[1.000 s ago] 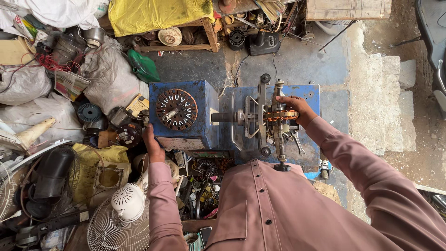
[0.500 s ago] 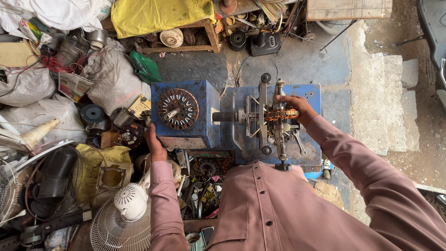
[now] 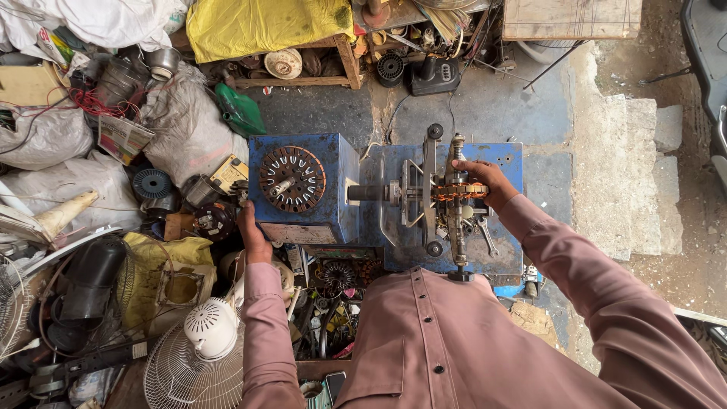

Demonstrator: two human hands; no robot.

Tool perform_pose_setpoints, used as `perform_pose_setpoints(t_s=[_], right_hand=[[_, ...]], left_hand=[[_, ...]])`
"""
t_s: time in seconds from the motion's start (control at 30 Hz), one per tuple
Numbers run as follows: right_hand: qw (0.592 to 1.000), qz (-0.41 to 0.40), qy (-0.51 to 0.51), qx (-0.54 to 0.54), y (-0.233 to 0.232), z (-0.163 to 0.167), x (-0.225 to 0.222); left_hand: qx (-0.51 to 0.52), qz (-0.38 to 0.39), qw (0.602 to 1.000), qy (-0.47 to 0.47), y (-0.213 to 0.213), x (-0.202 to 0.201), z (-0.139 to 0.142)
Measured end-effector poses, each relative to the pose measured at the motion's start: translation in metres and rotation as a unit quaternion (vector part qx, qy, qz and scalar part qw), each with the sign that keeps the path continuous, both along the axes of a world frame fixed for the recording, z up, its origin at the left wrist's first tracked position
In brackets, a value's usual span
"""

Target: The person operates a blue motor winding machine, rotating the handle to wind copper wire onto a stator core. The person repeatedly adjusts the wire and the machine's guide to maintain consistent winding.

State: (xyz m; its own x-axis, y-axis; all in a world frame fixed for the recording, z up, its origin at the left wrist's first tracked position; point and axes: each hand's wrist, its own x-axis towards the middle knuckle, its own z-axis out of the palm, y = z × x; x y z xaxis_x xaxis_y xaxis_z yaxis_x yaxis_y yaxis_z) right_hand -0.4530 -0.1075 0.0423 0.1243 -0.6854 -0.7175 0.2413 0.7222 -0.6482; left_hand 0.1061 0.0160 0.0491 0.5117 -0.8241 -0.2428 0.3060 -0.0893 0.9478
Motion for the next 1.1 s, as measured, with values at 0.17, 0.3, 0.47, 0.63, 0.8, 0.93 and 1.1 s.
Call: perform_pose_setpoints(t_s=[0.17, 0.3, 0.47, 0.63, 0.8, 0.93, 1.1], right_hand=[[1.0, 0.004, -0.007, -0.005, 0.0014, 0.0018, -0.0011], [1.0, 0.008, 0.001, -0.004, 0.0019, 0.0021, -0.0006], [1.0, 0.005, 0.004, 0.001, 0.003, 0.0037, 0.0012], [1.0, 0.005, 0.005, 0.002, 0.0049, 0.0068, 0.0026], [1.0, -0.006, -0.005, 0.002, 0.0057, 0.0086, 0.0049], [1.0, 0.007, 0.011, 0.002, 0.0064, 0.0084, 0.0046], [1.0, 0.004, 0.012, 0.0, 0.0063, 0.0056, 0.0031]], left_hand=[[0.004, 0.002, 1.0, -0.003, 0.0002, 0.0006, -0.0018], [0.001, 0.0, 1.0, -0.011, 0.0009, 0.0014, -0.0024], [-0.01, -0.005, 1.0, -0.006, 0.0031, 0.0022, -0.0012], [-0.026, -0.01, 1.0, -0.001, 0.0047, 0.003, -0.0014], [-0.015, -0.002, 1.0, 0.008, 0.0065, 0.0041, -0.0025], [-0.021, -0.002, 1.0, 0.008, 0.0079, 0.0037, -0.0024], [-0.02, 0.006, 1.0, 0.01, 0.0074, 0.0029, -0.0009]])
